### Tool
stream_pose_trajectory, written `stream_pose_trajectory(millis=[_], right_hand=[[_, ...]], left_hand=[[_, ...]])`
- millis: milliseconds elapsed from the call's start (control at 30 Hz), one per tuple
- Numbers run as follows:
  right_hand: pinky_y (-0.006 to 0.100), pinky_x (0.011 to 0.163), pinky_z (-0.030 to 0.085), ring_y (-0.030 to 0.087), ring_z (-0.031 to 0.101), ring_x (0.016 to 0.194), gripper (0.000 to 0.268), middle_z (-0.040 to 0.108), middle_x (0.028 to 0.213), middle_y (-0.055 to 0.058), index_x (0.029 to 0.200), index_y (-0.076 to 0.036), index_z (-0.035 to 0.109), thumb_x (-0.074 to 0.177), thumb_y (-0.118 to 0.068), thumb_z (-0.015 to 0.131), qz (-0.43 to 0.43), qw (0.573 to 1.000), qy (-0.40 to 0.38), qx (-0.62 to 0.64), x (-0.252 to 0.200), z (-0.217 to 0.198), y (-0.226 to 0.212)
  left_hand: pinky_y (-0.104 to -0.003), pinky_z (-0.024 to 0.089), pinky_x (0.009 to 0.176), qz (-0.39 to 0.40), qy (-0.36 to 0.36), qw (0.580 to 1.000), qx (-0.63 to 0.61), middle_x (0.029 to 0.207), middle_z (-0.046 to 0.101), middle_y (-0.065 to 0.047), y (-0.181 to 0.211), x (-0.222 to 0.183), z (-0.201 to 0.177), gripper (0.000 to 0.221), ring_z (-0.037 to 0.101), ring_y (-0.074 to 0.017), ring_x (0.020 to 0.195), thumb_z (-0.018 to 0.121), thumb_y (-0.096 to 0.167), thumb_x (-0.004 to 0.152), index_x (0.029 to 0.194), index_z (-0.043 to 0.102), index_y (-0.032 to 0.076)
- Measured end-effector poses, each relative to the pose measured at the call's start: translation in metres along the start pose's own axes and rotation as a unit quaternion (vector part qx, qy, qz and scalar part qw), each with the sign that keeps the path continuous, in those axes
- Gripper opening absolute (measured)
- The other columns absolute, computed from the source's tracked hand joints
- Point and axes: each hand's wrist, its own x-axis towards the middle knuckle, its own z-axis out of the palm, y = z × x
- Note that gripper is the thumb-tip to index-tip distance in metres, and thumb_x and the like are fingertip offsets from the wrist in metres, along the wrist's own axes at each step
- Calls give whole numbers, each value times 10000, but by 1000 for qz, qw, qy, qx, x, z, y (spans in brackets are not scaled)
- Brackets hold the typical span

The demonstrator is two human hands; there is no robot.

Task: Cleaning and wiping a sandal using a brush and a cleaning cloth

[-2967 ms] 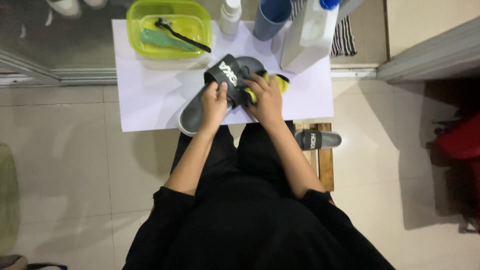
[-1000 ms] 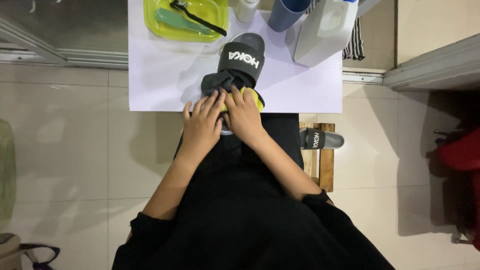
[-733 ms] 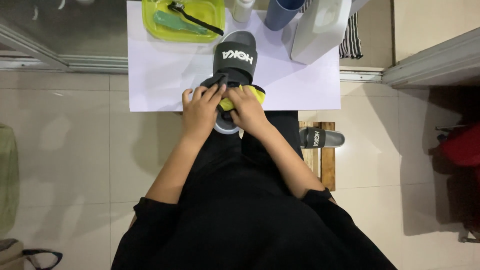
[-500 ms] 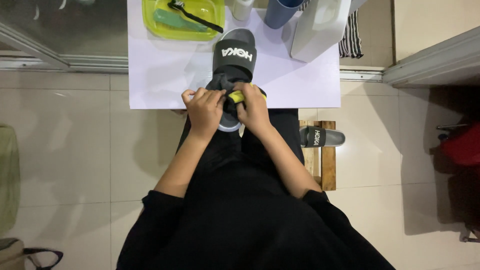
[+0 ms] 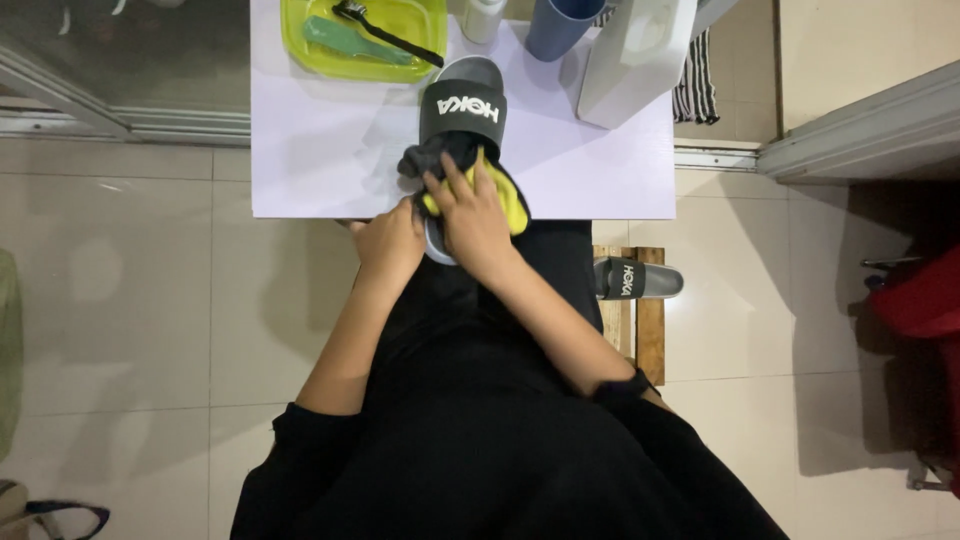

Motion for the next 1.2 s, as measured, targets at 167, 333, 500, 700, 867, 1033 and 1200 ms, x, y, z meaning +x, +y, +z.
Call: stream_pose_trajectory(millis=[167, 333, 500, 700, 867, 1033, 1200], right_hand=[[413, 862, 389, 403, 491, 987, 453, 519, 1165, 144, 1161, -133, 502, 713, -88, 553, 21, 1000, 23, -5, 25, 34, 15], [368, 790, 404, 323, 550, 891, 672, 571, 1071, 137, 1267, -75, 401, 671, -230, 670, 63, 997, 13, -46, 9, 11, -4], [342, 616, 478, 297, 526, 850, 526, 566, 1038, 101, 1175, -84, 566, 663, -203, 589, 37, 999, 12, -19, -32, 12, -5], [390, 695, 466, 335, 520, 891, 443, 577, 1039, 96, 1108, -87, 578, 667, -120, 592, 56, 998, -5, -35, 35, 27, 14], [386, 757, 414, 341, 533, 873, 447, 583, 1038, 111, 1097, -107, 594, 650, -126, 588, 51, 997, -13, -51, 36, 25, 18], [394, 879, 413, 433, 456, 1054, 523, 535, 1180, 128, 1133, -67, 593, 612, -19, 584, 24, 996, -74, 33, -18, -26, -4], [421, 721, 500, 394, 558, 884, 443, 605, 987, 119, 1053, -55, 624, 618, -5, 557, 90, 978, -169, 83, -42, -73, 11]], left_hand=[[-470, 360, 827, -47, -111, 977, -178, 943, 649, -157, 7, -20, -29, 474, 612, -335, 931, 471, 336, 869, 1268, 434, 83], [-465, 428, 862, -100, -135, 929, -329, 970, 653, -133, -3, -17, -6, 595, 578, -343, 1017, 559, 318, 803, 1333, 377, 119], [-430, 448, 903, -121, -145, 932, -309, 1094, 620, -136, 2, -21, 5, 666, 558, -302, 1075, 595, 296, 764, 1354, 345, 113], [-391, 476, 844, -122, -143, 910, -369, 940, 668, -100, 6, -33, -17, 666, 611, -296, 970, 590, 350, 790, 1382, 324, 202], [-339, 490, 721, -109, -110, 889, -431, 839, 664, -86, -10, -23, 30, 636, 625, -239, 850, 612, 335, 804, 1364, 365, 164], [-250, 496, 585, -83, -49, 865, -492, 707, 646, 0, -31, -12, 86, 522, 619, -132, 675, 675, 307, 783, 1262, 493, 208], [-306, 504, 631, -72, -65, 875, -474, 750, 651, -78, -14, -25, 36, 649, 623, -174, 736, 685, 283, 758, 1338, 410, 189]])
